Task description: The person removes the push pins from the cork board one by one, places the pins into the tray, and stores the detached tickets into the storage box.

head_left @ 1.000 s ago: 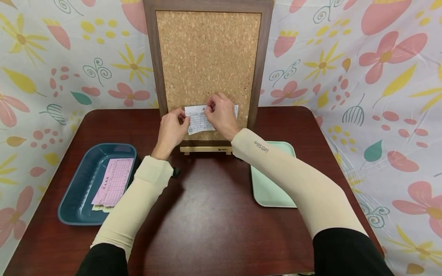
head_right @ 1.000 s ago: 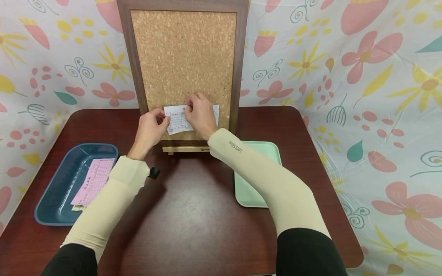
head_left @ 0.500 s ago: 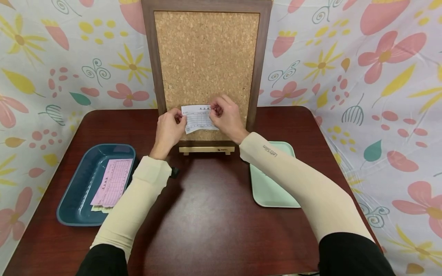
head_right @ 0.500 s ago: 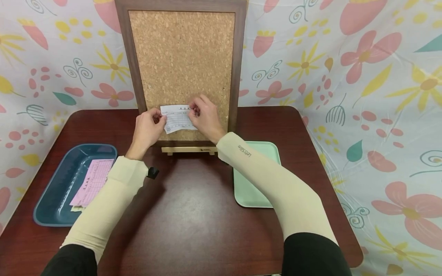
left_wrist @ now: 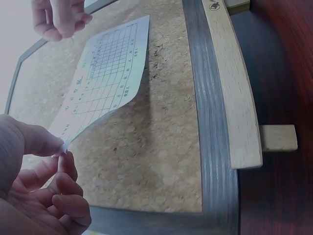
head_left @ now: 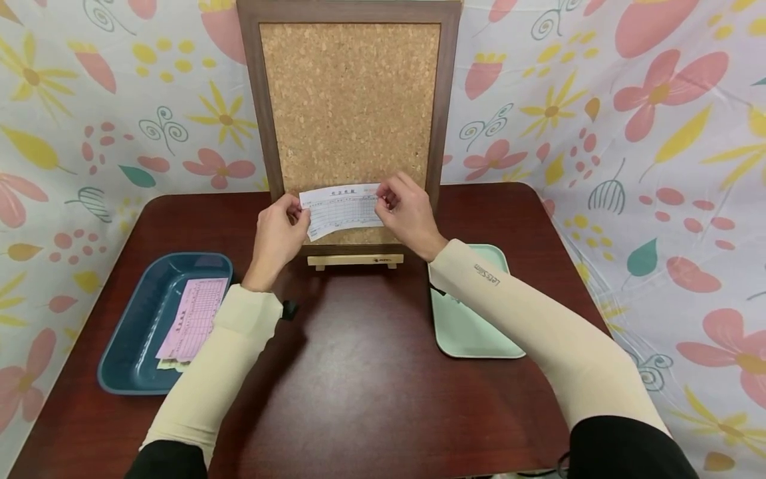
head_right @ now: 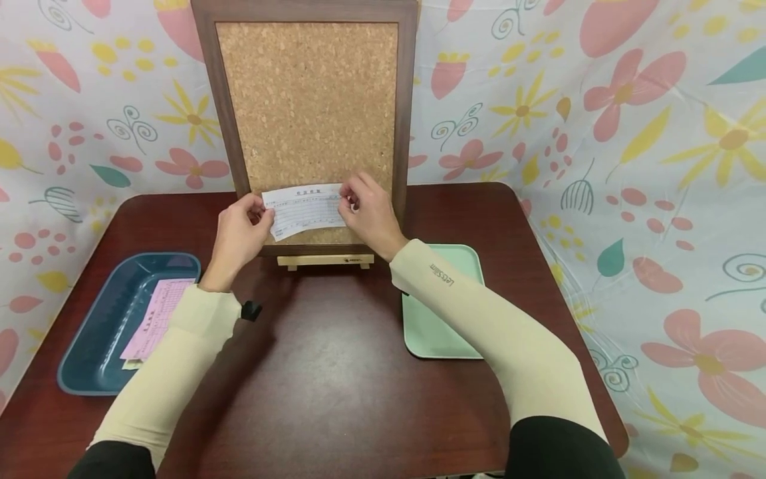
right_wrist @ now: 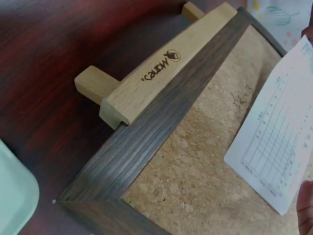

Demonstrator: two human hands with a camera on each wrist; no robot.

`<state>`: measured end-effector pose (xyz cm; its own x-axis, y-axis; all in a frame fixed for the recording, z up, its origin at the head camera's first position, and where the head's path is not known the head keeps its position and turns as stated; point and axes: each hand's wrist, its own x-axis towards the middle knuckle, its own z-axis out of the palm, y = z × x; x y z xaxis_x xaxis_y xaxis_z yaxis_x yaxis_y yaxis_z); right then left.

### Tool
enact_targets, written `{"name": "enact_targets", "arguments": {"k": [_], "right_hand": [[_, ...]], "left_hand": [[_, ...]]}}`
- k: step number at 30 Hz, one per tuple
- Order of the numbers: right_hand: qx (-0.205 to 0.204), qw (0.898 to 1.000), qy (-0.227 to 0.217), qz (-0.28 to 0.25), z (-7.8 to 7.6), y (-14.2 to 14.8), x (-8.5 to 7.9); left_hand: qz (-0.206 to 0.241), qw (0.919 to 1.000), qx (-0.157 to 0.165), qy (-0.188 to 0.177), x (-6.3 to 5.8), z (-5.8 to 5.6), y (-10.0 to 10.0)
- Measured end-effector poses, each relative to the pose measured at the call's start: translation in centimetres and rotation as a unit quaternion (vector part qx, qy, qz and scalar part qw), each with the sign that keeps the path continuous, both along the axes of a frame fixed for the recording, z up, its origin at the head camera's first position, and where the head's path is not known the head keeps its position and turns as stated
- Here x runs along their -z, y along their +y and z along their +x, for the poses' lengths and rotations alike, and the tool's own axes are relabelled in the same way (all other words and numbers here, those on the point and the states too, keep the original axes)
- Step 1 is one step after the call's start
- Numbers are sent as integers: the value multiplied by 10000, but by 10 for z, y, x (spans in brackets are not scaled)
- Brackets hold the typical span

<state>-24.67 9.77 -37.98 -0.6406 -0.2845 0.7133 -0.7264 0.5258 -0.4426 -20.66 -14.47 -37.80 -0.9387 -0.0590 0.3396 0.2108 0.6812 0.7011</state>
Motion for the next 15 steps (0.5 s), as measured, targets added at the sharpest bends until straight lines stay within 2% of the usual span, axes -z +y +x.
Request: {"name": "enact_targets", "arguments": {"k": [8,15], "right_hand": [[-67,9999,-13,96,16,20,5],[27,9997,-64,241,30,40,19]], "left_hand": [[-77,9997,-83,226,-2,18,-21],[-123,9997,-197,30,-3,32,-34]]}}
